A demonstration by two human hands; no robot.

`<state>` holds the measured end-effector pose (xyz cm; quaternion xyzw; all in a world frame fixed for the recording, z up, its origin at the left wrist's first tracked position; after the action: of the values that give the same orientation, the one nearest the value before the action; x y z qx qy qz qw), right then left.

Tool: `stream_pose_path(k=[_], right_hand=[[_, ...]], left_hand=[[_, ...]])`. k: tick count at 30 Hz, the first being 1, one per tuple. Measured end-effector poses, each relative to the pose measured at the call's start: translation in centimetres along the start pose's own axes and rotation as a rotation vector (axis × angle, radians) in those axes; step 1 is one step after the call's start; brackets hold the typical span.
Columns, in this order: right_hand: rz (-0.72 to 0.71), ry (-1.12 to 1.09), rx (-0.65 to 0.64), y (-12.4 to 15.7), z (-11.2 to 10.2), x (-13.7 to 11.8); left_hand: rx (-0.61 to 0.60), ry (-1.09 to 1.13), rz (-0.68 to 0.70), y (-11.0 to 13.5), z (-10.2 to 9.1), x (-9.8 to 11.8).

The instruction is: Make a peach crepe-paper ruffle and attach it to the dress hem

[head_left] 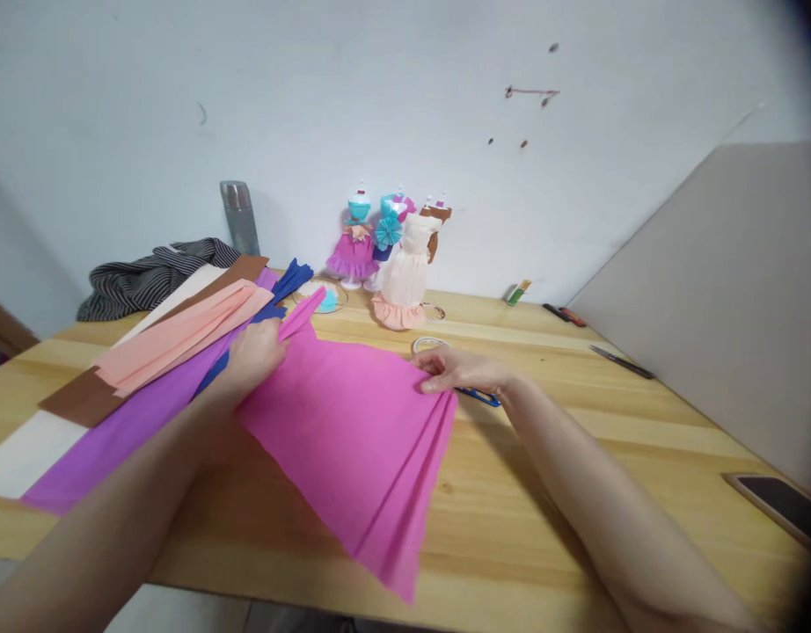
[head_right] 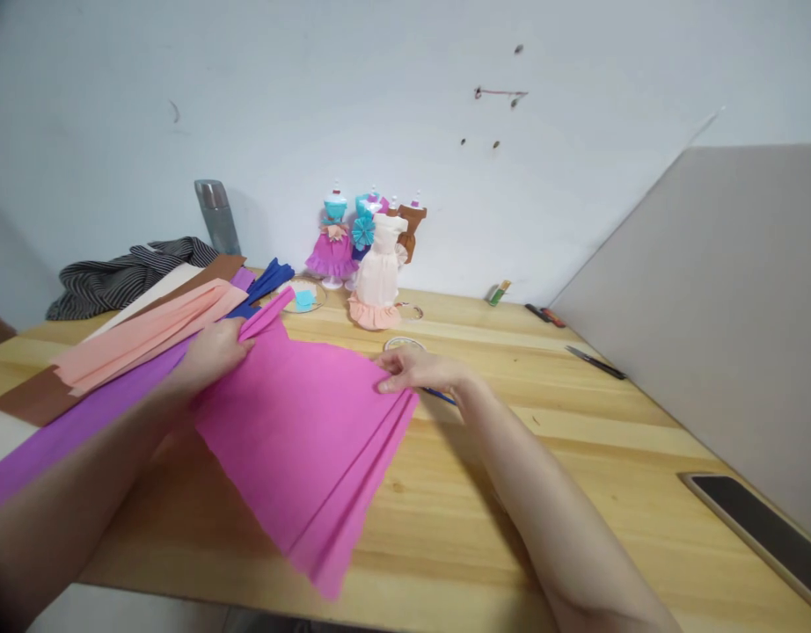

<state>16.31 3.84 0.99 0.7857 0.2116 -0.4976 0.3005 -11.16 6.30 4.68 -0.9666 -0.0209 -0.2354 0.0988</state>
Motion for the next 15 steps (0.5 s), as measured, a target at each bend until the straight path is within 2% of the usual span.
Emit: stream_pose_path(k=[2,4,6,9,12,15], right_hand=[[0.024,0.116,-0.05,0.2,0.2,0.4],[0.019,0.247,0.011,-0.1,-0.4,0.5],[-0.014,0.398,0.186,-0.6,-1.7,0.4],[-0.056,0.565,0.432,-1.2,-2.9,0.0],[-0.114,0.658,0.496,-2.0,-2.2,-0.2],[-0.188,0.707,0.501,-2.4,-1.2,-0.5]], left_hand=[[0.049,-0.241,0.017,0.1,-0.6,0.2],[0.076,-0.365,0.03,0.1,-0.8,0.5],[0.032,-0.353,0.035,0.1,-0.3,0.7],[-0.12,-0.209,0.046,0.7,1.6,1.4],[-0.235,-0.129,0.085,1.9,3.3,2.7],[-0.291,-0.258,0.116,3.1,4.3,3.4]])
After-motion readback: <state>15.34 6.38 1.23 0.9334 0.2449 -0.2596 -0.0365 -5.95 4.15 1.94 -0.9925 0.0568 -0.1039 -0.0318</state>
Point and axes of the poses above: each hand's wrist, its own y-axis away from the middle knuckle, its own z-axis out of the palm, x = y × z, the point moved 9 cm from there along -y, towards the middle knuckle, and after that the axes turned 3 degrees about x, right-handed, at the moved point
